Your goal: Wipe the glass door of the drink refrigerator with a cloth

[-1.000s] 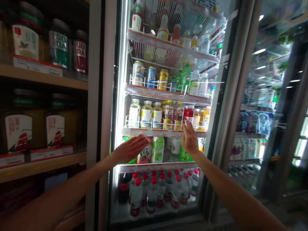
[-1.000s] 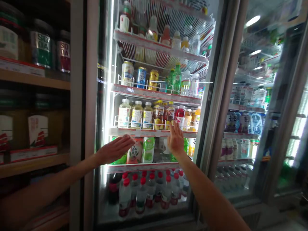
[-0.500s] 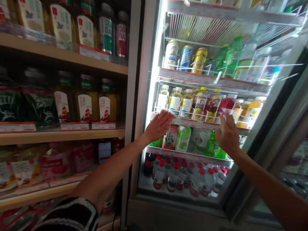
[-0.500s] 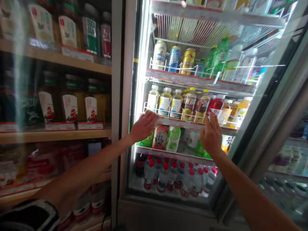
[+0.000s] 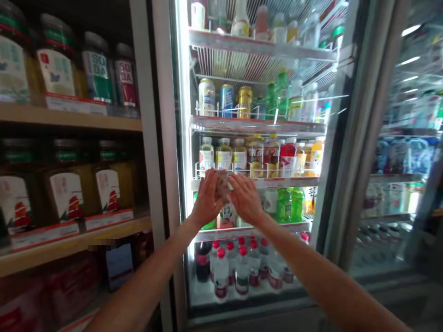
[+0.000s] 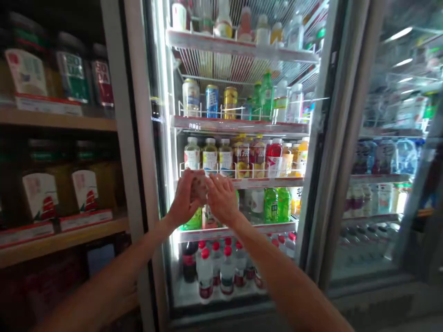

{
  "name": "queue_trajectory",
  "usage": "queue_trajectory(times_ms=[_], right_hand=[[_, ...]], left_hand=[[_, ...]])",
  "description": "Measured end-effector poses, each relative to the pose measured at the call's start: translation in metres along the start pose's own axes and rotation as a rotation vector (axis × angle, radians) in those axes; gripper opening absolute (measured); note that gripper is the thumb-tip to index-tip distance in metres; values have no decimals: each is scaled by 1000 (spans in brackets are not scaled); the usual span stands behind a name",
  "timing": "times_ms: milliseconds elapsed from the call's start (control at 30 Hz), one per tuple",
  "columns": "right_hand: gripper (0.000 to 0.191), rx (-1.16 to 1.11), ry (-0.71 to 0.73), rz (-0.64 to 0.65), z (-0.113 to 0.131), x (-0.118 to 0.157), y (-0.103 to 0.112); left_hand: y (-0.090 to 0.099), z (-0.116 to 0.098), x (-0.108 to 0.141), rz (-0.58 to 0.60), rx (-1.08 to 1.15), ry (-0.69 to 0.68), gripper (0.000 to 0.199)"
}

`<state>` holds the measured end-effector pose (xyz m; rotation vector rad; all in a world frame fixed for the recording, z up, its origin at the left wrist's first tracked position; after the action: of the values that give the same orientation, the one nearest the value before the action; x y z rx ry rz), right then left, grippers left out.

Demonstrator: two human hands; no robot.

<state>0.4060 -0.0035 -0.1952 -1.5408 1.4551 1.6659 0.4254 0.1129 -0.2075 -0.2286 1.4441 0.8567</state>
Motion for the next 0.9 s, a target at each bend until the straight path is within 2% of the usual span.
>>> queue_trajectory(times_ms=[100,200,267,333,400,500,567,633,667,733,767,800,833,900], right_hand=[[44,106,-63,-56,15,-11,-14],[40,114,10,-151,28,-15,-24],[37,112,64,-181,33,-15,-30],[35,120,84,-194,38,-16,-35],[37,128,71,-181,44,-19,-39],[41,144,62,-156,44,-22,-37],[43,169,119,-123,24,-15,-29],[45,210,118,-91,-22,1,-12],[44,244,21,-95,-56,10,1],[43,317,-283,-185,-124,32,30],[44,335,-421,-229,-148,42,41],[44,342,-505,-260,-160,49,47],[45,342,-540,-274,-161,51,48],[47,321,-451,-247,-128,42,33]], left_hand=[[9,15,10,-5,-68,-42,68],[20,26,13,-147,-101,-12,74],[28,32,14,-196,-135,43,83],[31,37,16,-145,-138,65,87],[34,40,19,-101,-109,53,82],[37,42,23,-151,-113,38,69],[35,40,24,-184,-177,30,68],[29,36,22,-176,-261,18,70],[26,34,21,-167,-298,19,71],[22,31,19,-152,-345,22,72],[21,30,18,-150,-358,24,73],[21,30,18,-149,-366,25,73],[21,29,18,-150,-372,27,73],[21,29,18,-151,-373,27,74]])
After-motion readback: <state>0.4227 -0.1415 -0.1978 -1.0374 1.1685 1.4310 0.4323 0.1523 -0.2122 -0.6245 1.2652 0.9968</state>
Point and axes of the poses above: each hand's wrist, its own x-axis away from the middle knuckle, its own y-axis out of the back of the hand, z = x × y, the point moved 6 cm from there along -x, towards the middle knuckle, and after that the axes turned 4 degrees about x, right-handed, at the moved point
